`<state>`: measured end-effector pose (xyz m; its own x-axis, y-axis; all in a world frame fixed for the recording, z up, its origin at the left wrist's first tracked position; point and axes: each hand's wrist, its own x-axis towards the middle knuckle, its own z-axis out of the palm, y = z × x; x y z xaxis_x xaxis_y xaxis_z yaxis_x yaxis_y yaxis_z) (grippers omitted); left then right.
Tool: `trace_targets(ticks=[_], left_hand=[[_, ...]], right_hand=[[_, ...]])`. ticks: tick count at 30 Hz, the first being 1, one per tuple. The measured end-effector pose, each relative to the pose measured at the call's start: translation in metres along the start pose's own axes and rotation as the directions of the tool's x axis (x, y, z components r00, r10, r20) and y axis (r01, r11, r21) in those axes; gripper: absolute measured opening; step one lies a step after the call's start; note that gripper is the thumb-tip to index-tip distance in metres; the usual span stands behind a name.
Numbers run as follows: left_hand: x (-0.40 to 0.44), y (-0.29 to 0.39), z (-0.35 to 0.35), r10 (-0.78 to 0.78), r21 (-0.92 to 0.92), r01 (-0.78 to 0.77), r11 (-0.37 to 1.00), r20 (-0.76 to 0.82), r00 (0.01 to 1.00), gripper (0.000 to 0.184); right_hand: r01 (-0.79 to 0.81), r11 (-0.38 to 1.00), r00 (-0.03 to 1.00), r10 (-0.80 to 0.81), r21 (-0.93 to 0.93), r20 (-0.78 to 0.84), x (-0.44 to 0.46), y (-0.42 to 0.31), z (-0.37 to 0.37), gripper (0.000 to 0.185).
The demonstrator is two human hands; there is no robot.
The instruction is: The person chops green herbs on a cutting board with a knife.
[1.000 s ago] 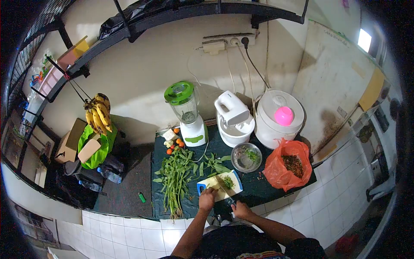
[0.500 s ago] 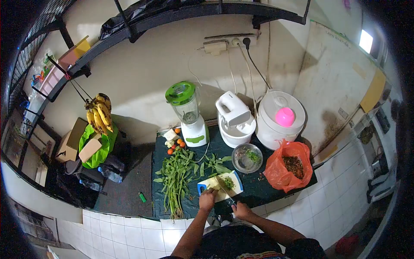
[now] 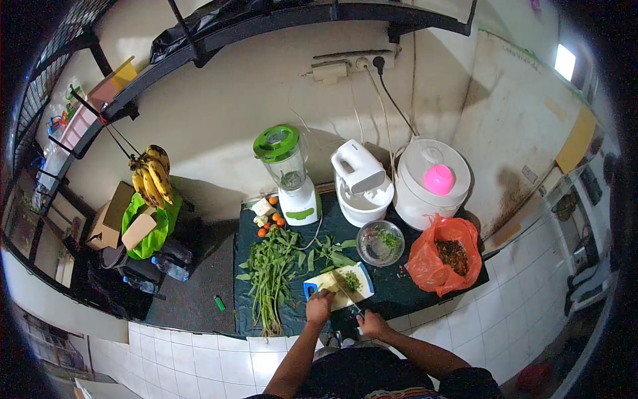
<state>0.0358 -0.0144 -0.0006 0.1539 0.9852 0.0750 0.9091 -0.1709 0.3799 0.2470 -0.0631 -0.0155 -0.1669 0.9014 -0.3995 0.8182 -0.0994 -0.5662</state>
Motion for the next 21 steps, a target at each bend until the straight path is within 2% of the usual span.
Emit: trace_targets(ticks=[3,5,7,9,12,15,19,21], left_hand=[[0.0,-0.003,0.005,0.044,0.039,-0.044,0.998,0.005,0.999,0.027],[0.0,-0.006,0.008,0.048,0.036,-0.048,0.998,-0.001,0.999,0.027],[0.0,-0.006,0.009,0.052,0.032,-0.052,0.998,-0.01,0.999,0.027],[0.002,-0.005,0.007,0.026,0.053,-0.029,0.998,0.06,0.998,0.026],[0.0,-0.002,-0.002,0.023,0.017,-0.023,1.0,-0.004,1.0,0.025],[0.001,-0.001,-0.005,0.066,-0.012,-0.066,0.998,0.019,0.998,0.024],[0.002,-0.003,-0.002,0.091,-0.026,-0.091,0.995,-0.015,0.996,0.023],[0.001,0.001,-0.008,0.013,-0.001,-0.013,1.0,0.039,0.999,0.023]], right_hand=[[0.003,1.0,1.0,-0.004,-0.008,-0.027,-0.003,-0.004,-0.004,0.049],[0.003,1.0,0.998,-0.004,0.02,0.055,-0.004,-0.005,-0.009,0.045],[-0.004,1.0,0.998,0.003,0.025,0.057,-0.005,-0.006,-0.01,0.045],[-0.008,1.0,0.998,0.006,0.028,0.056,-0.005,-0.006,-0.009,0.044],[0.078,0.995,0.995,-0.081,-0.055,-0.06,-0.005,-0.01,-0.008,0.044],[0.091,0.993,0.995,-0.088,-0.068,0.051,-0.001,-0.019,-0.014,0.046],[0.097,0.994,0.995,-0.096,-0.046,0.029,0.013,-0.03,-0.012,0.047],[0.112,0.991,0.991,-0.105,-0.072,0.087,0.019,-0.037,-0.012,0.048]])
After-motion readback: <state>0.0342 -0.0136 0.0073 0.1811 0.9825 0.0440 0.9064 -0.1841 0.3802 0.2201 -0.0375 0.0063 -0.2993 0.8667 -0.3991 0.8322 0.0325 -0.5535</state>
